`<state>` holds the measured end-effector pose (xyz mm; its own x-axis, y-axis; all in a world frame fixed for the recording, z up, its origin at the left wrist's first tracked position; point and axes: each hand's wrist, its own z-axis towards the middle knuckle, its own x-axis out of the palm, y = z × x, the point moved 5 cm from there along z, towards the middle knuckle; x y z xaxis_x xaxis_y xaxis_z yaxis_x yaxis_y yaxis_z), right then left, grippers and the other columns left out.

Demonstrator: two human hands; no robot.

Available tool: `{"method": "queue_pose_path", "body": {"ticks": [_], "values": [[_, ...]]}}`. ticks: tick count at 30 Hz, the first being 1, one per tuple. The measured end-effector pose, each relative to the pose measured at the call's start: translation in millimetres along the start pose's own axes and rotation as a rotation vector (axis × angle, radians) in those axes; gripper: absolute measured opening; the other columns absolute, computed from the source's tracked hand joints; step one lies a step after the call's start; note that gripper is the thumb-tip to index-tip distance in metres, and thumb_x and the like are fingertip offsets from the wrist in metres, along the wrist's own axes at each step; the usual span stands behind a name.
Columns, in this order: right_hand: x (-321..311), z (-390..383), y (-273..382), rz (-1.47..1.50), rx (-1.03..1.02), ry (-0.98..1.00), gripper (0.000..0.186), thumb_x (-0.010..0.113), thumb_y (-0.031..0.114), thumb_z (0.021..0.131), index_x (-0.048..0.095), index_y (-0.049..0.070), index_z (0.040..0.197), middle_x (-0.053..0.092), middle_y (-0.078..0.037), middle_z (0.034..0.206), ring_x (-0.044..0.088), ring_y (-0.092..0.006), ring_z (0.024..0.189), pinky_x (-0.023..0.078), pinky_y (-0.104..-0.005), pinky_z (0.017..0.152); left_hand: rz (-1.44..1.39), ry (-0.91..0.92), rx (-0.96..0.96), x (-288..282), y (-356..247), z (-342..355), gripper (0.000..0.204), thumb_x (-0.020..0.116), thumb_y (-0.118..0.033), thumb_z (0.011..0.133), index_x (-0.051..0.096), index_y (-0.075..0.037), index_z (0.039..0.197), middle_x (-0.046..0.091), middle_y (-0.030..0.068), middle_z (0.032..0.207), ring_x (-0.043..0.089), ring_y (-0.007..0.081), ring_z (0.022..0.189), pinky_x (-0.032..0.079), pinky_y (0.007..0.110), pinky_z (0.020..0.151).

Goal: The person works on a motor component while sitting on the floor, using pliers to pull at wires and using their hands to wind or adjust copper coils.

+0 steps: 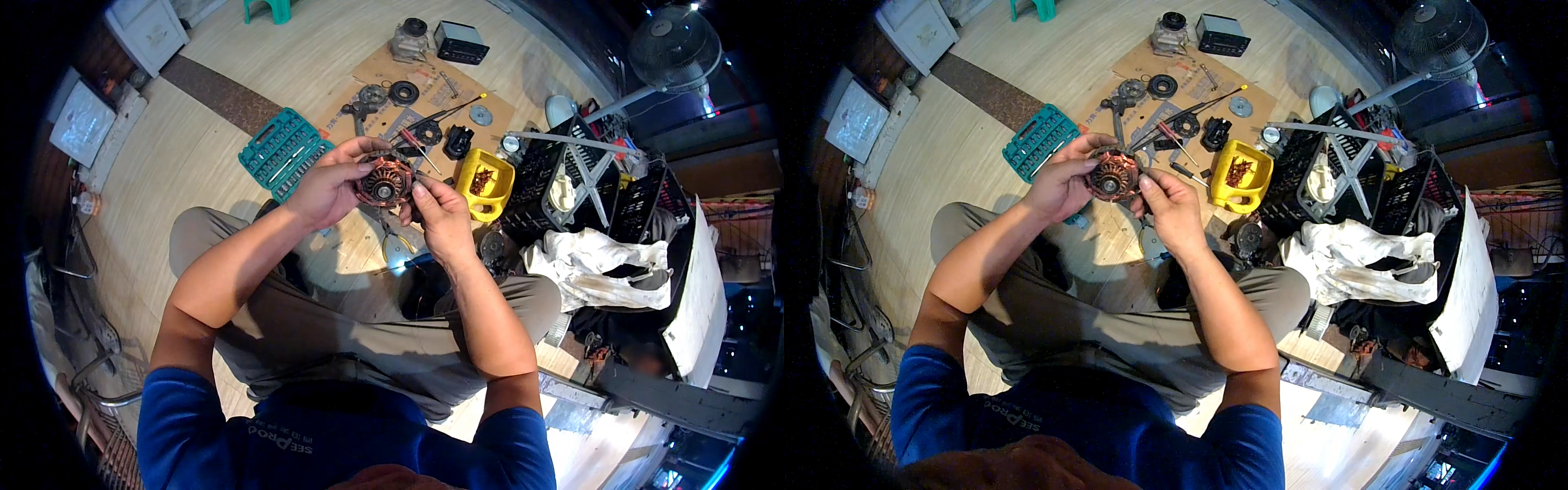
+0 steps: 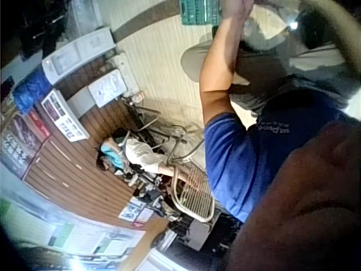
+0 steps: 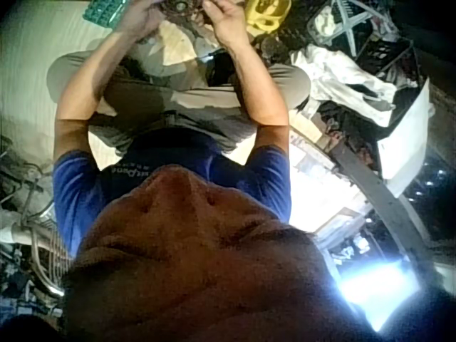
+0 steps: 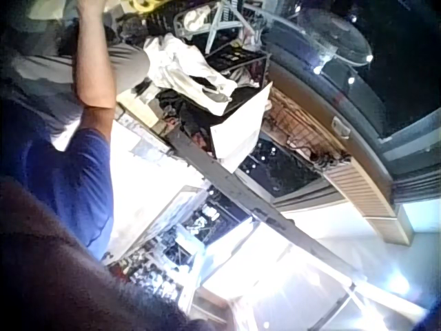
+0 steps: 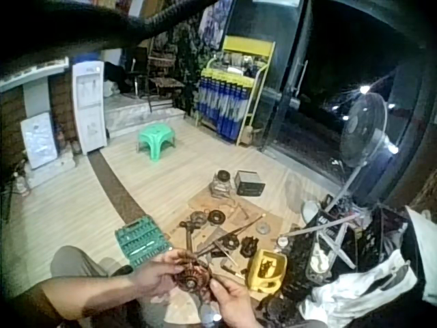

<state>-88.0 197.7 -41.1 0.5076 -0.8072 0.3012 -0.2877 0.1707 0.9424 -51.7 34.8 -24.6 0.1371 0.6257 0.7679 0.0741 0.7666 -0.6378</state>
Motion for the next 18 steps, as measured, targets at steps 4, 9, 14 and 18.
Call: {"method": "queue_pose_path", "body": {"ticks": [4, 9, 14, 18], "values": [[0.3, 0.2, -0.2, 0.003, 0.007, -0.012, 0.026, 0.058, 0.015, 0.097, 0.062, -0.005, 0.112, 0.063, -0.004, 0.075, 0.057, -0.0098, 0.063, 0.048, -0.0232, 0.059, 0.013, -0.002, -0.005, -4.0, 1.5, -0.4, 0.037, 0.051, -0.010, 0.092, 0.045, 0.002, 0.127, 0.060, 0.0159, 0.117, 0.060, 0.0241, 0.110, 0.048, 0.038, 0.097], [-0.9, 0.2, -0.8, 0.005, 0.018, 0.000, 0.025, 0.058, 0.016, 0.097, 0.062, -0.005, 0.110, 0.063, -0.004, 0.074, 0.057, -0.0098, 0.062, 0.047, -0.0233, 0.058, -0.033, -0.010, -0.033, -3.5, 0.9, -0.2, 0.041, 0.048, -0.017, 0.095, 0.045, 0.003, 0.130, 0.060, 0.0171, 0.120, 0.060, 0.0260, 0.112, 0.048, 0.041, 0.098], [0.7, -0.9, -0.6, 0.002, 0.015, -0.002, 0.024, 0.059, 0.016, 0.096, 0.063, -0.004, 0.108, 0.063, -0.004, 0.073, 0.057, -0.0093, 0.061, 0.047, -0.0228, 0.058, -0.031, 0.019, -0.047, -3.9, 1.6, -0.1, 0.043, 0.050, -0.016, 0.094, 0.044, 0.005, 0.131, 0.060, 0.0180, 0.119, 0.061, 0.0265, 0.111, 0.048, 0.040, 0.098], [0.7, -1.7, -1.2, -0.041, 0.007, -0.012, 0.024, 0.059, 0.016, 0.096, 0.062, -0.005, 0.108, 0.063, -0.004, 0.073, 0.057, -0.0090, 0.062, 0.047, -0.0227, 0.058, 0.033, 0.002, -0.027, -3.1, 1.9, -0.5, 0.043, 0.053, -0.010, 0.091, 0.045, 0.005, 0.130, 0.061, 0.0174, 0.118, 0.061, 0.0263, 0.110, 0.049, 0.040, 0.098]]}}
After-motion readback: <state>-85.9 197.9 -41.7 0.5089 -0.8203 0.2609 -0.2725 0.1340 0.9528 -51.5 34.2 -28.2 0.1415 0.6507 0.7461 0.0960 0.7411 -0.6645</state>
